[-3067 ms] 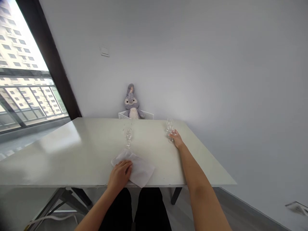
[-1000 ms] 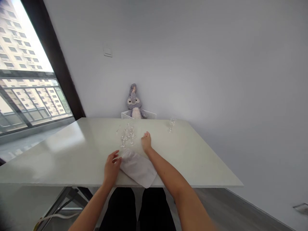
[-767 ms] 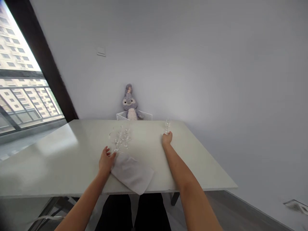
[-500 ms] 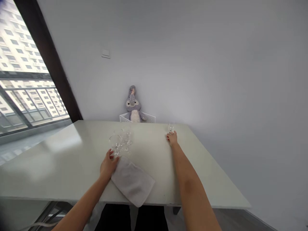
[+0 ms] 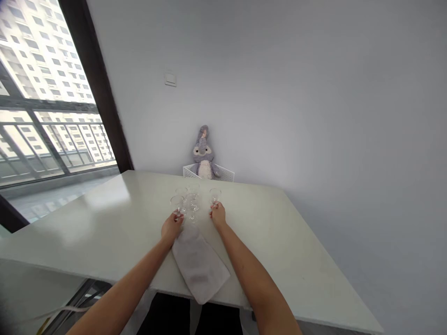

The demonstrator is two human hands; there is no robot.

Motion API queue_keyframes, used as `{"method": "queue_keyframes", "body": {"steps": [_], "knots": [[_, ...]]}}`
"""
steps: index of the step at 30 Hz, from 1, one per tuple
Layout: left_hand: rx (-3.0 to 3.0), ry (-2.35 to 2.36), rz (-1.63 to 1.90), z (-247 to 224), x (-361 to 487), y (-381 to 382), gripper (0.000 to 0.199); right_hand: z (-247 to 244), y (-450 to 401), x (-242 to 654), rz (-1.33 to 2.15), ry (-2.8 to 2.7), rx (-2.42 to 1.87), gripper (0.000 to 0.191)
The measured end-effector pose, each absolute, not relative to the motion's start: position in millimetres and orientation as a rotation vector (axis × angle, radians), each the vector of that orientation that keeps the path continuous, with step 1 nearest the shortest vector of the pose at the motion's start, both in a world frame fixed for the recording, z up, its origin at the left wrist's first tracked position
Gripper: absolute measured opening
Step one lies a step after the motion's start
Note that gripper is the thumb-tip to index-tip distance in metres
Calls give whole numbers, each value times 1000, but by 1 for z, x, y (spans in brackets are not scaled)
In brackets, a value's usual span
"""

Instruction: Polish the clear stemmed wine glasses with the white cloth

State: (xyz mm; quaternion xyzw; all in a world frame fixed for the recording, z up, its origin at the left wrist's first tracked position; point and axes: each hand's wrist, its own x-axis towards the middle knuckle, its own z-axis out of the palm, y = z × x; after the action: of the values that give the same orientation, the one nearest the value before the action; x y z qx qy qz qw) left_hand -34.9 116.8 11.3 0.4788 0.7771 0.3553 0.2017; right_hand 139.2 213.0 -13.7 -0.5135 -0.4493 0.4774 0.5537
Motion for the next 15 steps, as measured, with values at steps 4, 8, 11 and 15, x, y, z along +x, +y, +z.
{"method": "queue_keyframes", "body": {"steps": [4, 8, 11, 15], "knots": [[1376, 2194, 949, 11, -37, 123, 38, -8, 205, 108, 1169, -1048, -1266, 30], [1371, 2210, 932, 11, -38, 129, 36, -6, 207, 94, 1164, -1051, -1299, 36], [1376, 2213, 939, 11, -39, 132, 36, -6, 210, 86, 1140, -1077, -1321, 40], [1388, 2212, 960, 10, -42, 136, 39, -8, 213, 74, 1094, -1149, -1347, 42]]}}
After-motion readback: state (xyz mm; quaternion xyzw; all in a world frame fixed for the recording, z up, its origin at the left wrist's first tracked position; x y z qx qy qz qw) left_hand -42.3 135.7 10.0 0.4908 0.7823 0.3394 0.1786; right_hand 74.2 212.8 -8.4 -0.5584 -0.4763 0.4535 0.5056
